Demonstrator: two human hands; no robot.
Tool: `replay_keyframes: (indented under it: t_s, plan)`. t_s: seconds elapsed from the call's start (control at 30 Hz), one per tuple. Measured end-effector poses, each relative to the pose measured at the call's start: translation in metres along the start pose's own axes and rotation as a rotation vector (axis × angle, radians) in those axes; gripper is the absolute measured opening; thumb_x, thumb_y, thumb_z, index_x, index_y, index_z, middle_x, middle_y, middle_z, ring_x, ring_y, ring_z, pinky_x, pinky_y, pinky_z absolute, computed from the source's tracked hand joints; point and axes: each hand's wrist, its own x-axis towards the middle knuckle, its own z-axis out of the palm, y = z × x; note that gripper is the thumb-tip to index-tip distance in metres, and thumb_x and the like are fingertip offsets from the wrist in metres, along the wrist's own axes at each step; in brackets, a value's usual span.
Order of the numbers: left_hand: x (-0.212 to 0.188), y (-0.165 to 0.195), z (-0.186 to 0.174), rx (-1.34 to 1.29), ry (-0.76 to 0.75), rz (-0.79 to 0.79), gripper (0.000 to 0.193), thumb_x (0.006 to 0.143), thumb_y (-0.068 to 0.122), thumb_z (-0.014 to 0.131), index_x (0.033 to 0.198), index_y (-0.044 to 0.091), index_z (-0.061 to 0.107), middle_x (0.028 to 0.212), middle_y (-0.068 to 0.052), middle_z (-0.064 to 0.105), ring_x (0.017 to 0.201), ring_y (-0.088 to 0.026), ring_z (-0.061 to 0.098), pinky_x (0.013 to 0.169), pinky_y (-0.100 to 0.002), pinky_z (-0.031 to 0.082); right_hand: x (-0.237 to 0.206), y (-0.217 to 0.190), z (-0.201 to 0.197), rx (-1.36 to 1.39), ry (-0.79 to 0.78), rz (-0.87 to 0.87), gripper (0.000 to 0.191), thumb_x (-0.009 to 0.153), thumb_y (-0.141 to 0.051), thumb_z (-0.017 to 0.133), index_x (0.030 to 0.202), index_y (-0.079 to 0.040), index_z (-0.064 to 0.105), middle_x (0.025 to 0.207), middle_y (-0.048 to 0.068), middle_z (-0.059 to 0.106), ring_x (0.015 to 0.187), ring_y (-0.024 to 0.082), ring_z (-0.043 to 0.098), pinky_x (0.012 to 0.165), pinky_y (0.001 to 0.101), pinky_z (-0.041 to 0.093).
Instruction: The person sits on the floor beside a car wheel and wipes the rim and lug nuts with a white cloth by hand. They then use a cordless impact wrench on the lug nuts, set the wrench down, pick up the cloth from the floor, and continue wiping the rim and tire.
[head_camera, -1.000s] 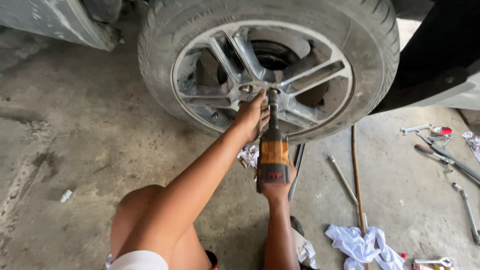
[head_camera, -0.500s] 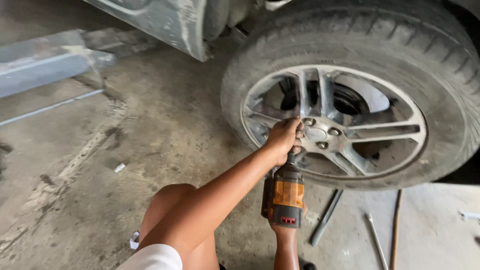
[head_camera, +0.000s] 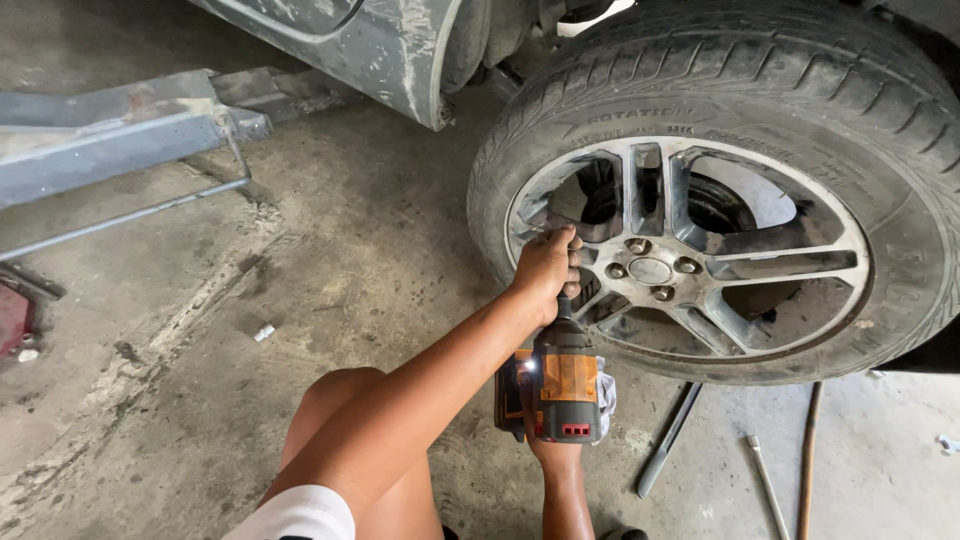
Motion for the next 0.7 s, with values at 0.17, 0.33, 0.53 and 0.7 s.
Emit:
replay_keyframes:
  t_s: [0.17,0.33,0.53,0.7]
  plan:
    - [-0.014,0.007,0.001,0.019,-0.031,0.007,0.025,0.099,0.035,0.059,0.089,0.012,0.055,0.069,0.003,0.046,0.050,-0.008,0.038,0.045,-0.027,0.033,0.012,-0.023,-0.010,0.161,-0.061,0.029,0.037,0.082,-0.010,0.073,0.118,-0.007,0.068,0.110,0.009,0.073,0.097,0.026,0.071,0.082,0.0395,0.056]
    - [-0.021,0.012,-0.003,0.037,-0.016,0.013,0.026,0.099,0.035,0.061,0.088,0.012,0.056,0.070,0.003,0.047,0.052,-0.008,0.039,0.046,-0.027,0.033,0.013,-0.027,-0.006,0.142,-0.081,-0.040,0.035,0.082,-0.010,0.073,0.116,-0.007,0.068,0.108,0.010,0.072,0.096,0.026,0.070,0.080,0.0391,0.056]
    - [-0.029,0.013,-0.013,0.014,-0.036,0.035,0.024,0.098,0.034,0.061,0.087,0.013,0.056,0.068,0.003,0.046,0.051,-0.008,0.037,0.045,-0.027,0.032,-0.005,-0.020,0.007,-0.080,0.008,-0.107,0.030,0.086,-0.018,0.071,0.115,-0.011,0.070,0.108,0.010,0.073,0.097,0.032,0.070,0.084,0.0448,0.054]
    - [-0.033,0.013,-0.015,0.008,-0.042,0.036,0.025,0.098,0.034,0.061,0.087,0.012,0.056,0.068,0.004,0.046,0.050,-0.008,0.037,0.045,-0.027,0.031,-0.017,-0.003,0.030,-0.179,0.032,-0.085,0.039,0.092,-0.023,0.069,0.127,-0.008,0.065,0.122,0.017,0.068,0.111,0.039,0.064,0.097,0.0520,0.048]
